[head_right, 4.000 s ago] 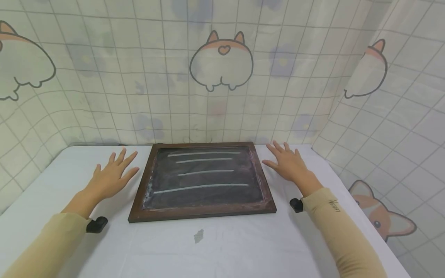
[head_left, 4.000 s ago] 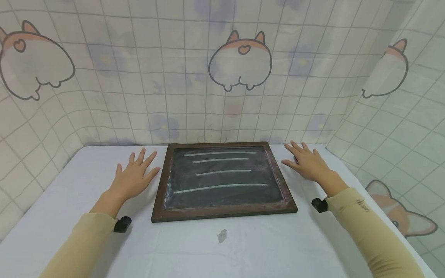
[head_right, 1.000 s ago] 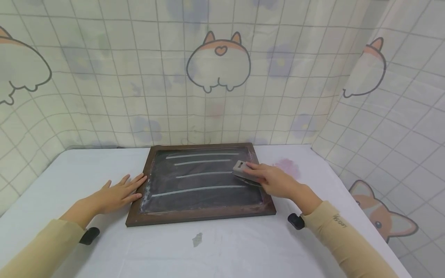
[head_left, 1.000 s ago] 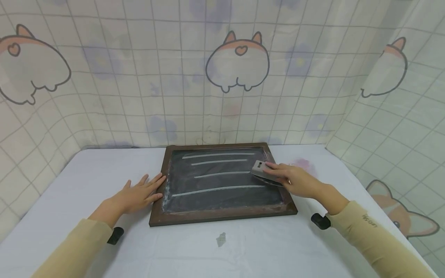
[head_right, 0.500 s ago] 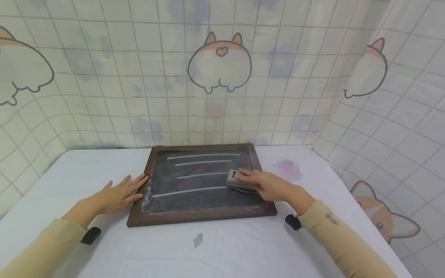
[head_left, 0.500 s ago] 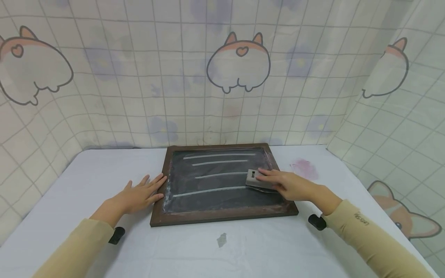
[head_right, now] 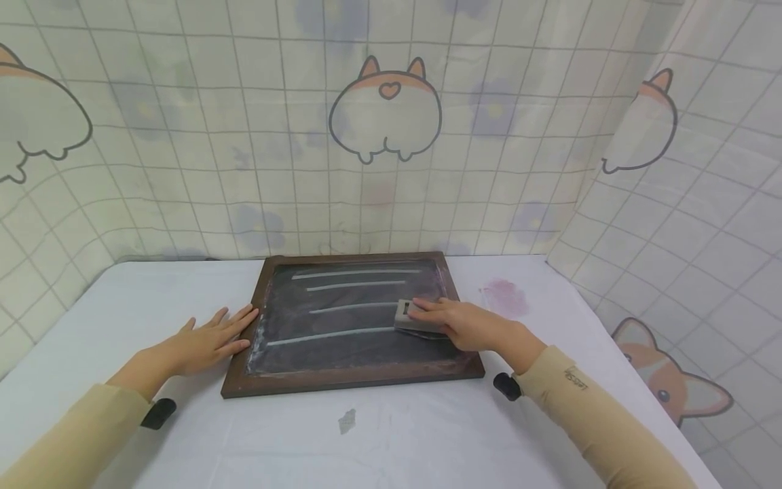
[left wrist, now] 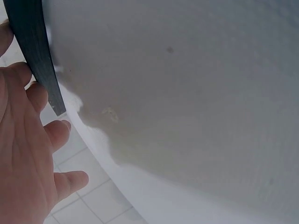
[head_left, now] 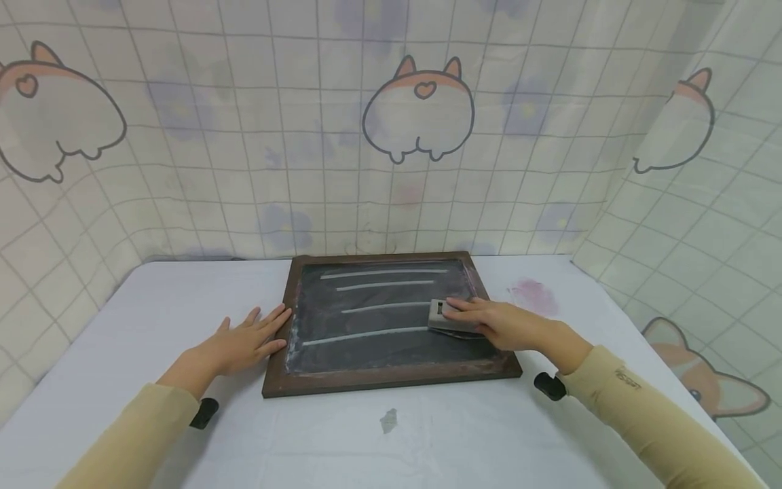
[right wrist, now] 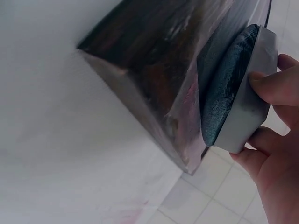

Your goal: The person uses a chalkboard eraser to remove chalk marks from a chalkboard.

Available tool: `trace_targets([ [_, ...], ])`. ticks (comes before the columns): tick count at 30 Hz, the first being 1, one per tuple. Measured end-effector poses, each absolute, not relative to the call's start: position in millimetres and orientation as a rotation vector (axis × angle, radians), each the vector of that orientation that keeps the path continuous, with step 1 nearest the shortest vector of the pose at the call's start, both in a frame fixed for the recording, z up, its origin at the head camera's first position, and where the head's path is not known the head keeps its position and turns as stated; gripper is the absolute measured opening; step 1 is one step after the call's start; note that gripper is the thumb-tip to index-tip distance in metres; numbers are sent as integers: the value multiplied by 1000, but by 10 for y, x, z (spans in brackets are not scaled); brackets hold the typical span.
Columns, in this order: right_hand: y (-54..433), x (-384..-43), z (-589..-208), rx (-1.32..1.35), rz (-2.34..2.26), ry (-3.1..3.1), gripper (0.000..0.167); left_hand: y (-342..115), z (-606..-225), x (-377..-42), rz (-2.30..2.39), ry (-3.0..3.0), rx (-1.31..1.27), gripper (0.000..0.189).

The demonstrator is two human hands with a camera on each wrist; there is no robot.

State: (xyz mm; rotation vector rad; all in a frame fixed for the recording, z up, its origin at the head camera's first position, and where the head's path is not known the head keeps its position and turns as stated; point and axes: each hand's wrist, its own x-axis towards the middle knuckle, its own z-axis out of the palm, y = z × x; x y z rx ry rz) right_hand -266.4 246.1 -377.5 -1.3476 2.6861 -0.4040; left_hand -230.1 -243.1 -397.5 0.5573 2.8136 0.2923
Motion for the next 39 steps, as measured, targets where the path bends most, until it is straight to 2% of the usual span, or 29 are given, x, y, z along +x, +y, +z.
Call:
trace_targets([
  [22, 1730, -2751, -3717, -1455, -281, 2597, 63, -2433, -3979, -2334, 256, 2800, 538, 75],
  [39, 807, -2702, -3670, -1453, -75, 2517, 66, -2426, -3955, -2313, 267, 2797, 531, 75],
])
